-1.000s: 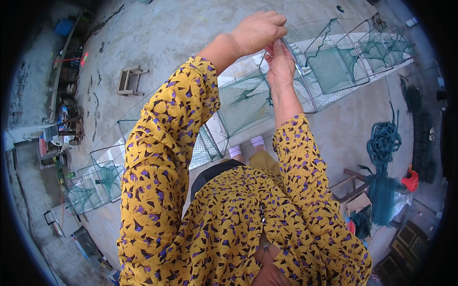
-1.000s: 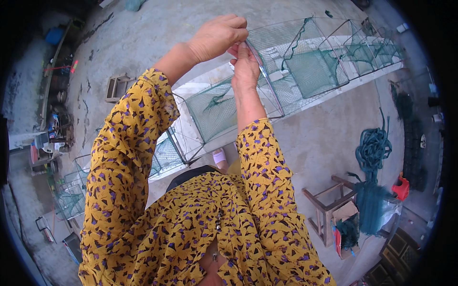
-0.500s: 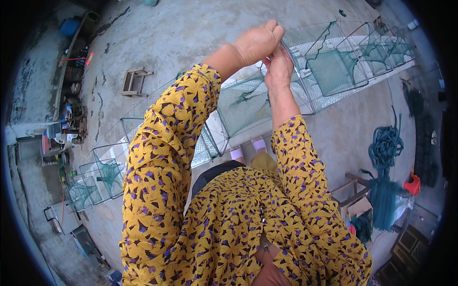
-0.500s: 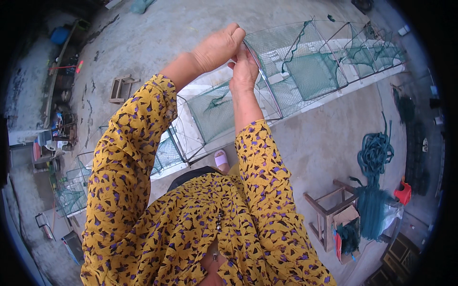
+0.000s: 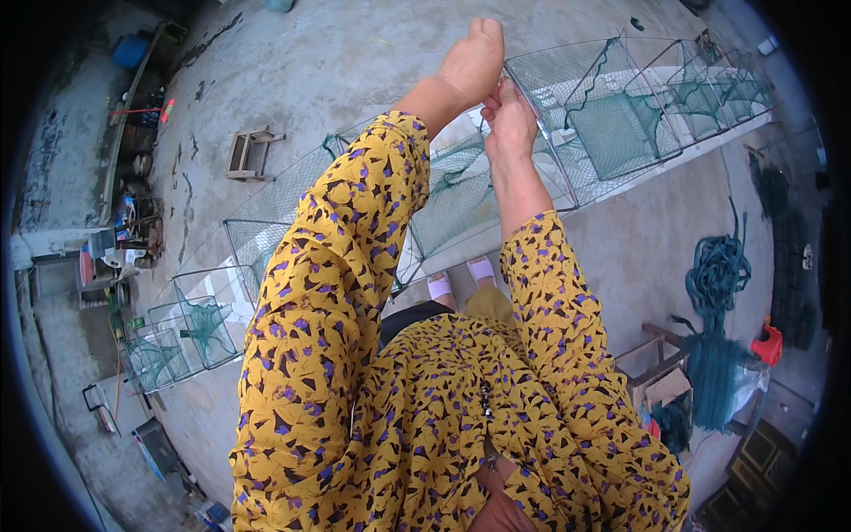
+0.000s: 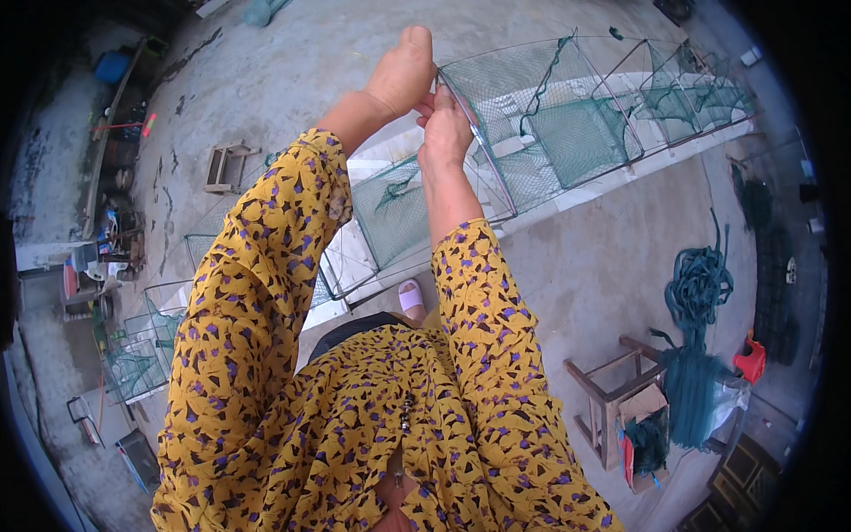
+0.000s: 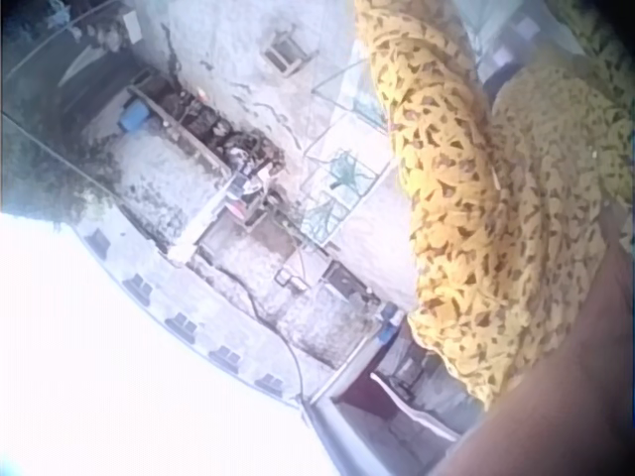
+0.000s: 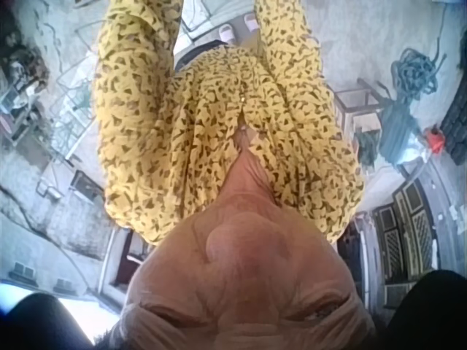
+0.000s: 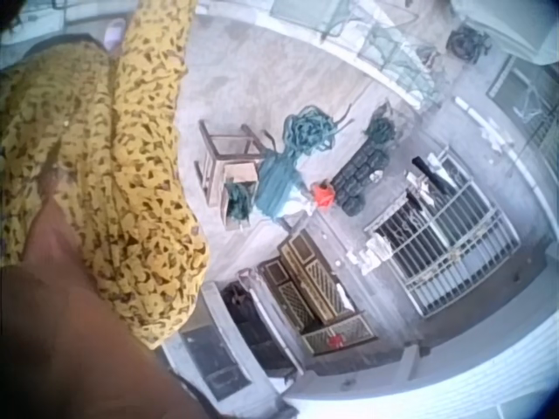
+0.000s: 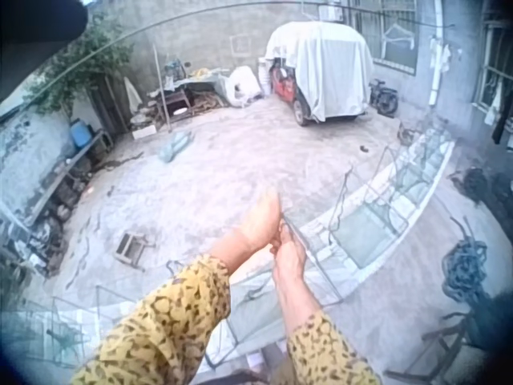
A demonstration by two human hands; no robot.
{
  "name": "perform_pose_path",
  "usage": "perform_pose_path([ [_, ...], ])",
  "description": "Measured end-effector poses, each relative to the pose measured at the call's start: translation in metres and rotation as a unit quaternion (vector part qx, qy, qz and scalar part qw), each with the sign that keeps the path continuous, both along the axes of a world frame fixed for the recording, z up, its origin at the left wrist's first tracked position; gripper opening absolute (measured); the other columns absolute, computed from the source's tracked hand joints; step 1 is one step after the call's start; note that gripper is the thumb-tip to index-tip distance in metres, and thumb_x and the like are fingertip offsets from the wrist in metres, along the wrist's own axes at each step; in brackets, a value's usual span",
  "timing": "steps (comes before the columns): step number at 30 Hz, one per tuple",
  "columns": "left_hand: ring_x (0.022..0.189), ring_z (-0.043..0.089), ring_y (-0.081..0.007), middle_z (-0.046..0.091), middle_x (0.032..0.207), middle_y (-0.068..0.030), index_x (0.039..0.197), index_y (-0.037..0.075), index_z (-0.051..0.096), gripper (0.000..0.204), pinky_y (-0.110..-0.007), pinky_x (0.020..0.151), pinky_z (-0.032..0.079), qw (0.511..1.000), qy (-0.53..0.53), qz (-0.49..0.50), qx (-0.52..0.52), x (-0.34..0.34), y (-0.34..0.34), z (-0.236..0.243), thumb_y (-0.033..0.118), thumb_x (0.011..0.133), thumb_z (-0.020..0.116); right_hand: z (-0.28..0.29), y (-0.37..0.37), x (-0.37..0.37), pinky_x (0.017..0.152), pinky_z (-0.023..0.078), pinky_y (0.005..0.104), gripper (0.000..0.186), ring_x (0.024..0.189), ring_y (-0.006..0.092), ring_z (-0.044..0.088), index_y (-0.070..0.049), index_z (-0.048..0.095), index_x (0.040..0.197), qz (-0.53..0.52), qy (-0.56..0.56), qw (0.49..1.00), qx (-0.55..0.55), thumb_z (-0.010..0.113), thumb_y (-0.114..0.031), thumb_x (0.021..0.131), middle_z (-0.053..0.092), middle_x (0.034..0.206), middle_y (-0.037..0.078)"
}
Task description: The person uses a thin wire to repair a large mesh fishing net structure supported by a metal frame, threading and twisting the wire around the net edges and frame bars to secure the mesh.
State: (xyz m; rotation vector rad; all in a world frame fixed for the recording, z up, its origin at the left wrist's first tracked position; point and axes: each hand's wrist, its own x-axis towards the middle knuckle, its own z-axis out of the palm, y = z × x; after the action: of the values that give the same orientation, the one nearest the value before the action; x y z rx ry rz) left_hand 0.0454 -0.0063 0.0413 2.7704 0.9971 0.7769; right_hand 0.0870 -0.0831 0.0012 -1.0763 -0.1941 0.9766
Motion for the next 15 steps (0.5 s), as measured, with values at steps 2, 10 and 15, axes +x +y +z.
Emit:
perform_pose_path([
  [2, 0.073, 0.056, -0.0431, 0.05, 0.095, -0.0257, 0.092, -0.002, 0.037, 0.024, -0.047, 0.064, 0.047, 0.995, -0.057, 0.04, -0.067, -0.002, -0.001, -0.001, 0.009, 0.076, 0.052, -0.001, 0.001, -0.003, 0.056, 0.036, 0.0222, 0.021, 0.068, 0.0097, 0.055, -0.004, 0.055, 0.095, 0.001, -0.005, 1.0, 0.005, 0.043, -0.02, 0.092, 0.06, 0.082, 0.003],
  [10, 0.073, 0.058, -0.0378, 0.056, 0.087, -0.0206, 0.089, 0.0, 0.047, 0.015, -0.042, 0.067, 0.046, 0.99, -0.079, 0.007, -0.115, -0.015, 0.0, 0.009, 0.011, 0.08, 0.046, 0.008, -0.006, -0.019, 0.065, 0.044, 0.0281, 0.025, 0.074, 0.0167, 0.062, 0.004, 0.044, 0.107, -0.008, -0.092, 0.996, -0.016, 0.039, -0.015, 0.091, 0.056, 0.098, 0.015],
  [15, 0.068, 0.062, -0.0295, 0.057, 0.082, -0.0168, 0.09, 0.0, 0.048, 0.015, -0.04, 0.067, 0.047, 0.983, -0.07, -0.004, -0.169, -0.028, 0.0, 0.001, 0.011, 0.082, 0.044, 0.025, -0.029, -0.027, 0.079, 0.044, 0.0347, 0.034, 0.094, 0.026, 0.057, 0.007, 0.036, 0.116, 0.028, -0.358, 0.928, -0.094, 0.043, -0.005, 0.084, 0.047, 0.113, 0.022],
])
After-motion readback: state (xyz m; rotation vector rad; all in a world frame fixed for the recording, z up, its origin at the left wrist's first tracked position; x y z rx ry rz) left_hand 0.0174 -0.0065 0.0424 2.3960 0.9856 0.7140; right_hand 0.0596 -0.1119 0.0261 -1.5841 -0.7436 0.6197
